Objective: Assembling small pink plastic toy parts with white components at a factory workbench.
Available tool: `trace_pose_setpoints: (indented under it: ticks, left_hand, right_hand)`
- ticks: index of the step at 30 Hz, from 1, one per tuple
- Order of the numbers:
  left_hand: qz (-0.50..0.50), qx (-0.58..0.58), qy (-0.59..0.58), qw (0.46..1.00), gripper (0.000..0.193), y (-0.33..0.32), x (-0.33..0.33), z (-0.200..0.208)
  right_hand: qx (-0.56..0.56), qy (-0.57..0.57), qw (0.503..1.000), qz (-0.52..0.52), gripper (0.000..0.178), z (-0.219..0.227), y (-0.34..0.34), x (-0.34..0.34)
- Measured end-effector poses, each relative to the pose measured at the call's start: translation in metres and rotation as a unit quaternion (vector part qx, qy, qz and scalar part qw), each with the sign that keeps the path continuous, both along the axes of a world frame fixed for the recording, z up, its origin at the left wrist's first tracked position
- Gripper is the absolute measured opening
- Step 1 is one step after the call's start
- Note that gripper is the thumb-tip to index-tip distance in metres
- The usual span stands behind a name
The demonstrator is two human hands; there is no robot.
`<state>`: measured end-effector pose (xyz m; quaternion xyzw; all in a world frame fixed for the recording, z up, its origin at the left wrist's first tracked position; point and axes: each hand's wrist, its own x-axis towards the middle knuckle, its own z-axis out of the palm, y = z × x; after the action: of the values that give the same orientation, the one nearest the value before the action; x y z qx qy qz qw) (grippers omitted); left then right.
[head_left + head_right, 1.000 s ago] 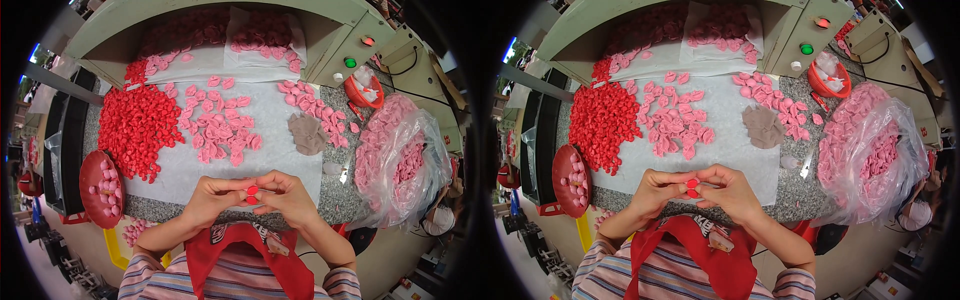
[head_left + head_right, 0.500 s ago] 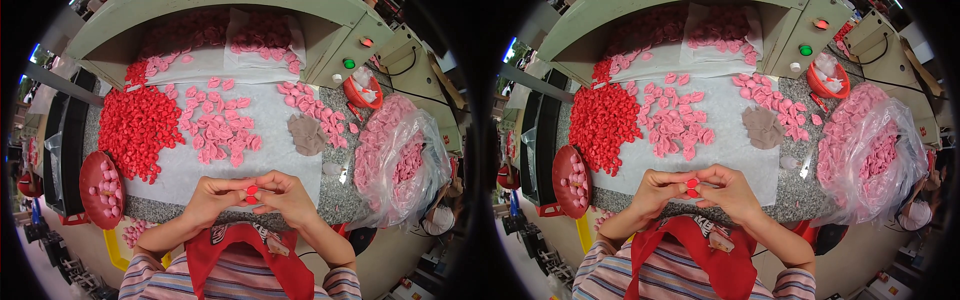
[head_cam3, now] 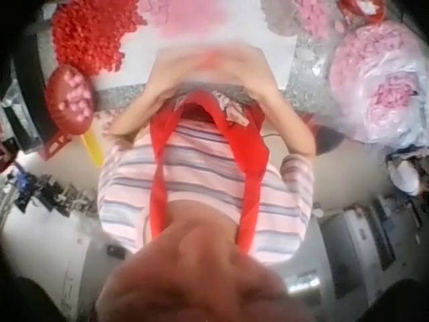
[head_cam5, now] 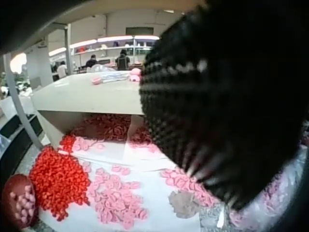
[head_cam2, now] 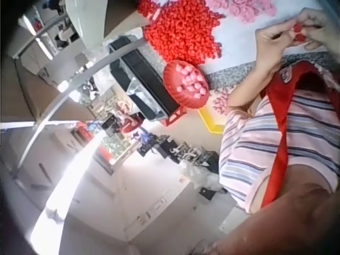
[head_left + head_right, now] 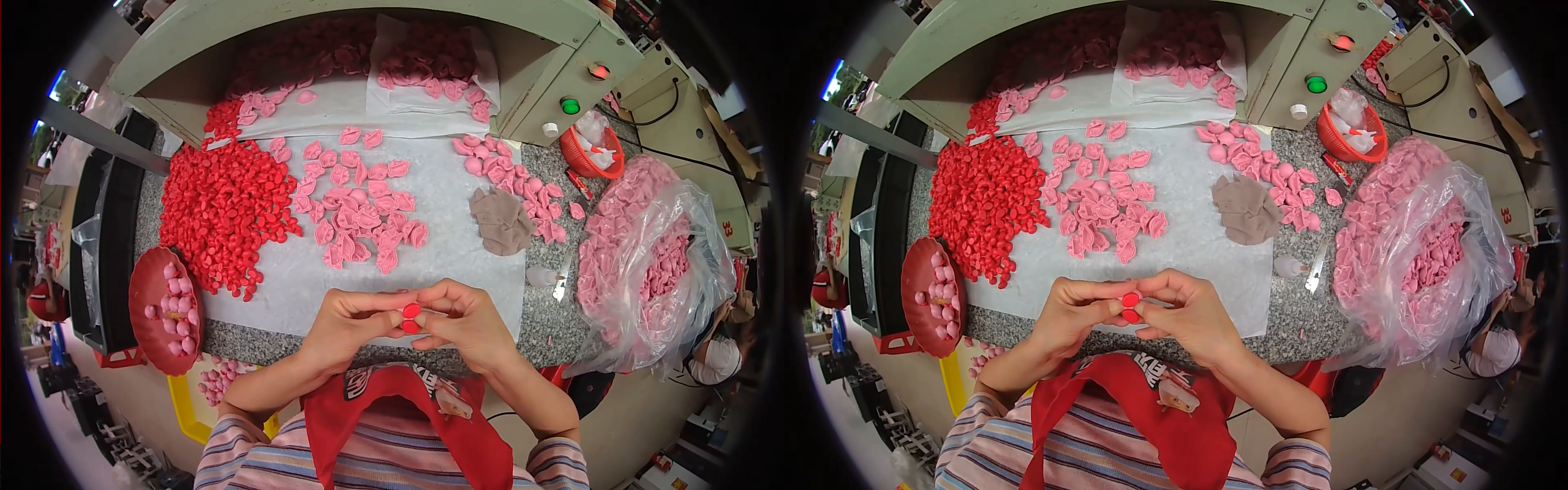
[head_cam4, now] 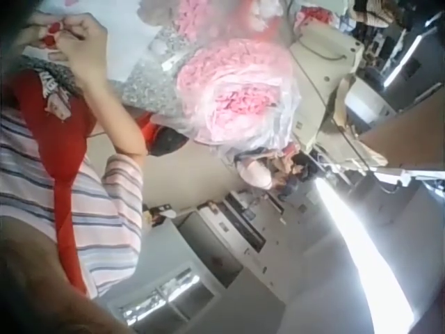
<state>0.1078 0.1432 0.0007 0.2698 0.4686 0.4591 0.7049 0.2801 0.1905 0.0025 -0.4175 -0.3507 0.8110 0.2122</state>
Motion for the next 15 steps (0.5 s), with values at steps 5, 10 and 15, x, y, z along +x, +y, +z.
trace_pose_setpoints:
  ticks: [5,10,15]
  left_hand:
    - [0.002,-0.005,0.003,1.0,0.024,-0.0006,-0.0029,-0.0004]
    - [-0.007,-0.017,-0.003,1.0,0.022,0.0027,-0.0059,0.0002]
    - [-0.01,-0.015,-0.002,1.0,0.022,0.0008,-0.0086,0.0005]
  right_hand:
    - [0.0,-0.005,1.0,0.002,0.016,0.0015,-0.0001,-0.0033]
    - [-0.015,-0.006,1.0,-0.002,0.017,-0.0016,-0.0005,-0.0046]
    - [-0.012,-0.004,1.0,-0.005,0.018,-0.0026,-0.0042,-0.007]
